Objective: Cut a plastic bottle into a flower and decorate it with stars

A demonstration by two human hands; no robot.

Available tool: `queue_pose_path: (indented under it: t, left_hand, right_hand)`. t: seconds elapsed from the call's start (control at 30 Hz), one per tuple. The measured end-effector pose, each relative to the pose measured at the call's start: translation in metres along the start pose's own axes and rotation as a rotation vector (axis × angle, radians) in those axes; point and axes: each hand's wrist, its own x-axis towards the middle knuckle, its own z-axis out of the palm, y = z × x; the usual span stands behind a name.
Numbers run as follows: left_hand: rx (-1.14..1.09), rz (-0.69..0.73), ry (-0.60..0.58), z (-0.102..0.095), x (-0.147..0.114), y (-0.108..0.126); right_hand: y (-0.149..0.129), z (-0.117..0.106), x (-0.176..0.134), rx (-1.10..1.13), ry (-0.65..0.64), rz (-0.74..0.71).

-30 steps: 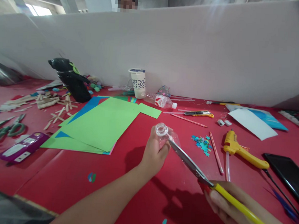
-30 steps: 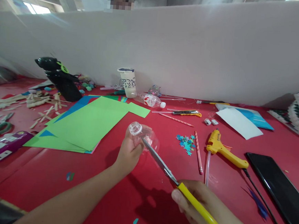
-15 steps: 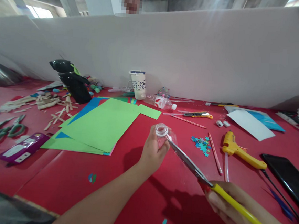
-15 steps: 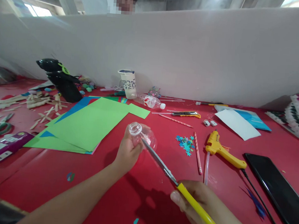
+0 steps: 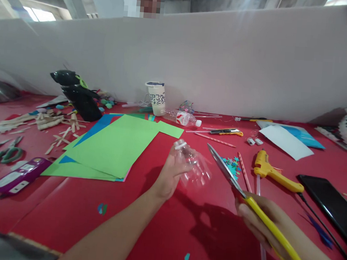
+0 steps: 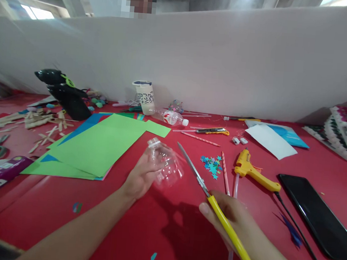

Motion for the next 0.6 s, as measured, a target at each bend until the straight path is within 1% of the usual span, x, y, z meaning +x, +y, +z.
queue_pose_path:
  t: [0.07,0.17,0.27,0.37,0.47,0.5,0.6]
  left_hand:
    - [-0.055,-0.091,-0.007,0.002,-0.004,0.003]
    - [-0.045,-0.228,-0.013,0.008,-0.007,0.006]
    - [-0.038,-0.325,-0.088,0.016,-0.010,0.002]
    - [-0.055,-0.360,-0.187,0.024,-0.017,-0.007]
    - [-0.094,-0.423,-0.200,0.027,-0.023,-0.013]
    - [-0.129,-0.441,-0.211,0.027,-0.025,-0.014]
    - [-0.279,-0.454,-0.299,0.026,-0.026,-0.013]
  right_hand:
    - [0.004,0.003,0.003,-0.043,-0.015,-0.006]
    - [0.012,0.010,0.004,-0.084,-0.042,0.023]
    - [0.016,0.013,0.005,-0.042,-0.008,0.038]
    - [0.015,0.014,0.007,-0.023,0.019,0.035]
    - [0.014,0.014,0.010,-0.040,-0.001,0.049]
    - [0.014,0.014,0.011,-0.032,-0.008,0.059]
    - [0.015,0.015,0.014,-0.013,-0.014,0.075]
